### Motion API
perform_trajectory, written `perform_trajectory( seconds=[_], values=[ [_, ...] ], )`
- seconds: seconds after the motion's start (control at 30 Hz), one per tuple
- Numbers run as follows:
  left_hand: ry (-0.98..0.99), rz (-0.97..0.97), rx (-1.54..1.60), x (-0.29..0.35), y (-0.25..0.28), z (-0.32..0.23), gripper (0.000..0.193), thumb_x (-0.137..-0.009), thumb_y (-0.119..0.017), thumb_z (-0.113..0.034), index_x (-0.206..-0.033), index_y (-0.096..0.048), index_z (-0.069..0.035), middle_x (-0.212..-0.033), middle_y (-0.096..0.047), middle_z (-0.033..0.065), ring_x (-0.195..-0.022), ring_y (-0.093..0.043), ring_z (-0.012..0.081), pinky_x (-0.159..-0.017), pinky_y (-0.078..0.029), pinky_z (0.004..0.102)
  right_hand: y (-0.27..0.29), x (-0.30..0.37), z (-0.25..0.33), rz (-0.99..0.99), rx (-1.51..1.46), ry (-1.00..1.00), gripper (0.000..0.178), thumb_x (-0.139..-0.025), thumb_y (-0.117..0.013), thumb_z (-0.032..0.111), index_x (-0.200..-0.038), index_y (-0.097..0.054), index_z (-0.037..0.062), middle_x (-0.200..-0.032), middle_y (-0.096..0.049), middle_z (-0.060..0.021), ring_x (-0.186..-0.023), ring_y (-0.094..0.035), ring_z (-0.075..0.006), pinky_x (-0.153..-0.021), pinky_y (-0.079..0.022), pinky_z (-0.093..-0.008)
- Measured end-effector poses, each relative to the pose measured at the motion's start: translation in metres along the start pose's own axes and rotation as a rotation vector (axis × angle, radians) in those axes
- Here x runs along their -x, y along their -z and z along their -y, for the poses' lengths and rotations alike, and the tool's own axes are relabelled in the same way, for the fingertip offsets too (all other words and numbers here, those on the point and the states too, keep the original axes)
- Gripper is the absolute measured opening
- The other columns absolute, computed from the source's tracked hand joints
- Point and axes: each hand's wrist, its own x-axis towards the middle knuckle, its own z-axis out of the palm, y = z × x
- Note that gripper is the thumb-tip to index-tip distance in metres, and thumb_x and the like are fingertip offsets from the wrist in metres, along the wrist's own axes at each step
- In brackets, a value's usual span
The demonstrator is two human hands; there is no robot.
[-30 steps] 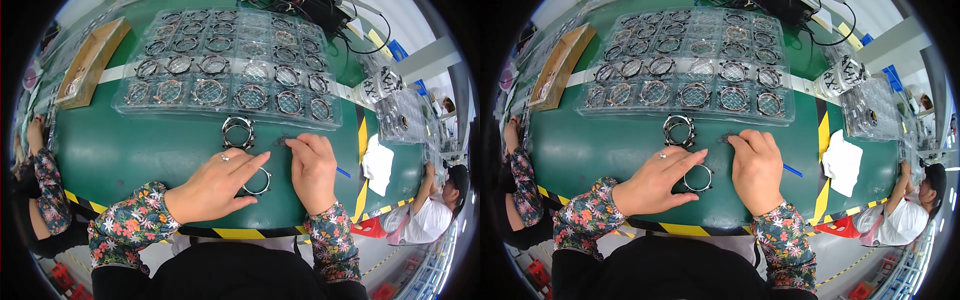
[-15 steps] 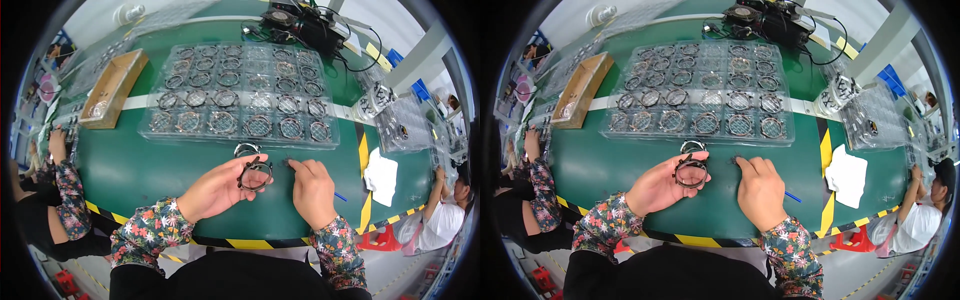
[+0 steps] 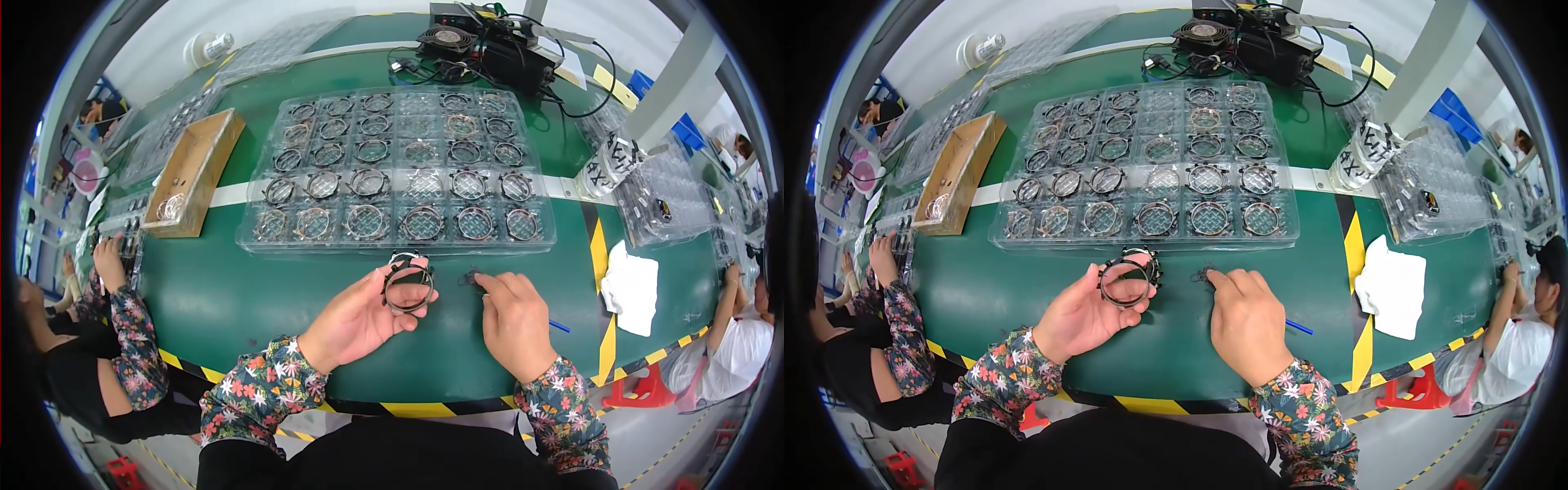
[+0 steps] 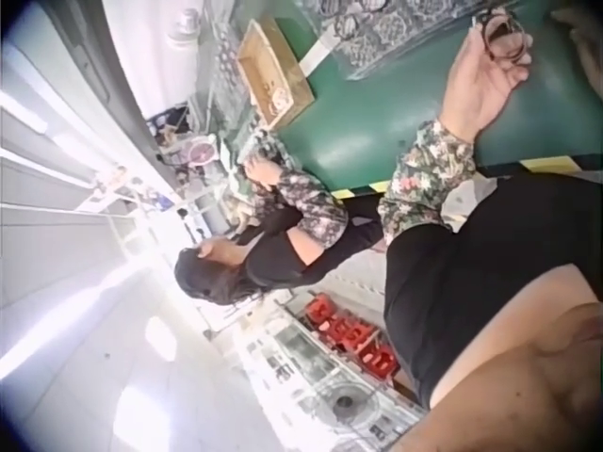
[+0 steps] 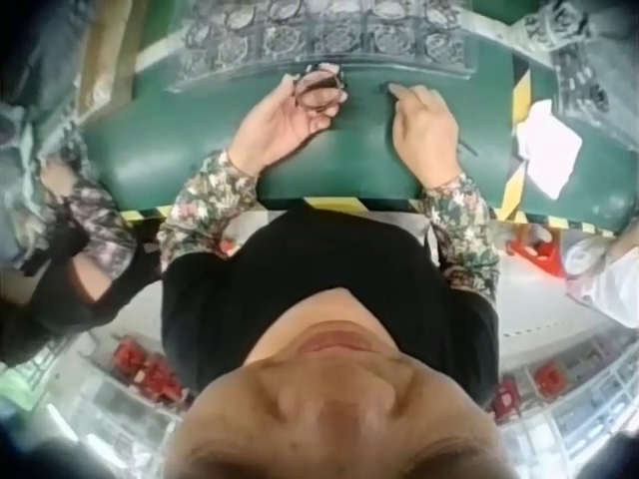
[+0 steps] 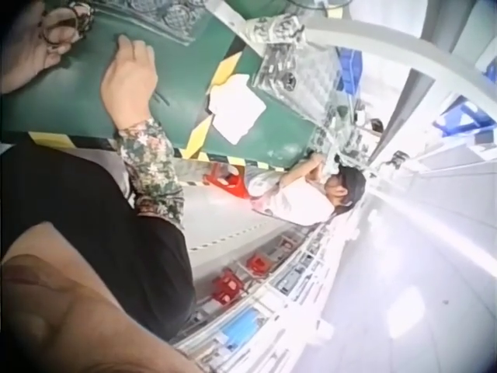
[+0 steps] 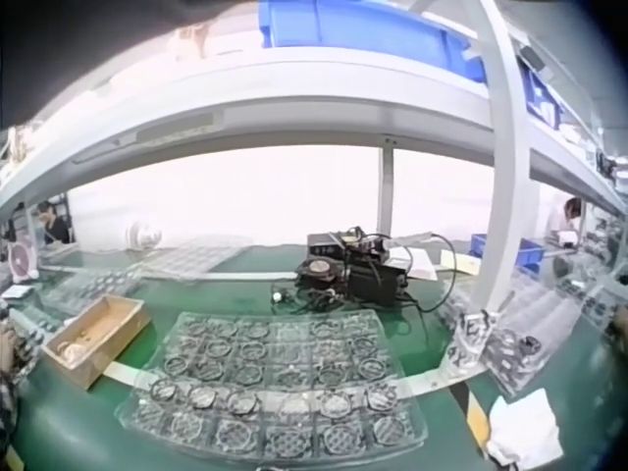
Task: The person assembles small components into circular frames by hand, using an alignment tool to position the components precisely within the frames.
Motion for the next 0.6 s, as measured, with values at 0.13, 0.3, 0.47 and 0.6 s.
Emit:
perform_trajectory(
  seconds=[0.13, 0.3, 0.47, 0.6],
  values=[
    [-0.239, -0.159, -0.44, 0.002, -0.008, -0.022, 0.073, -0.097, -0.063, -0.044, -0.151, -0.035, -0.003, -0.13, -0.06, 0.014, -0.108, -0.058, 0.0207, -0.091, -0.047, 0.0326, 0.001, 0.003, -0.001, -0.018, -0.003, 0.001, 0.028, -0.081, -0.061, -0.005, -0.108, -0.067, -0.0025, -0.089, -0.063, -0.0158, -0.082, -0.059, -0.0351, -0.072, -0.051, -0.0437],
    [-0.573, -0.367, -1.044, -0.012, 0.014, -0.056, 0.064, -0.087, -0.073, -0.002, -0.145, -0.046, -0.004, -0.128, -0.061, 0.0071, -0.113, -0.059, 0.018, -0.094, -0.049, 0.0324, 0.002, 0.005, 0.001, 0.017, 0.016, 0.026, 0.029, -0.08, -0.066, -0.001, -0.109, -0.067, -0.0018, -0.087, -0.062, -0.0132, -0.083, -0.06, -0.0328, -0.071, -0.051, -0.042],
    [-0.686, -0.369, -1.883, -0.048, -0.004, -0.068, 0.06, -0.079, -0.081, -0.01, -0.134, -0.057, -0.006, -0.125, -0.065, 0.0137, -0.11, -0.063, 0.0282, -0.091, -0.052, 0.0358, 0.005, 0.006, -0.002, 0.013, 0.027, 0.034, 0.029, -0.079, -0.069, 0.002, -0.109, -0.068, -0.0008, -0.085, -0.061, -0.0118, -0.082, -0.06, -0.0315, -0.071, -0.052, -0.0408],
    [-0.709, -0.31, -1.992, -0.085, 0.006, -0.074, 0.056, -0.081, -0.079, -0.015, -0.132, -0.059, -0.007, -0.128, -0.063, 0.0146, -0.115, -0.06, 0.0345, -0.099, -0.049, 0.0412, 0.005, 0.004, -0.003, -0.011, 0.009, 0.049, 0.029, -0.078, -0.071, 0.002, -0.107, -0.069, 0.0011, -0.085, -0.061, -0.0109, -0.081, -0.06, -0.0311, -0.07, -0.052, -0.0404]
  ],
)
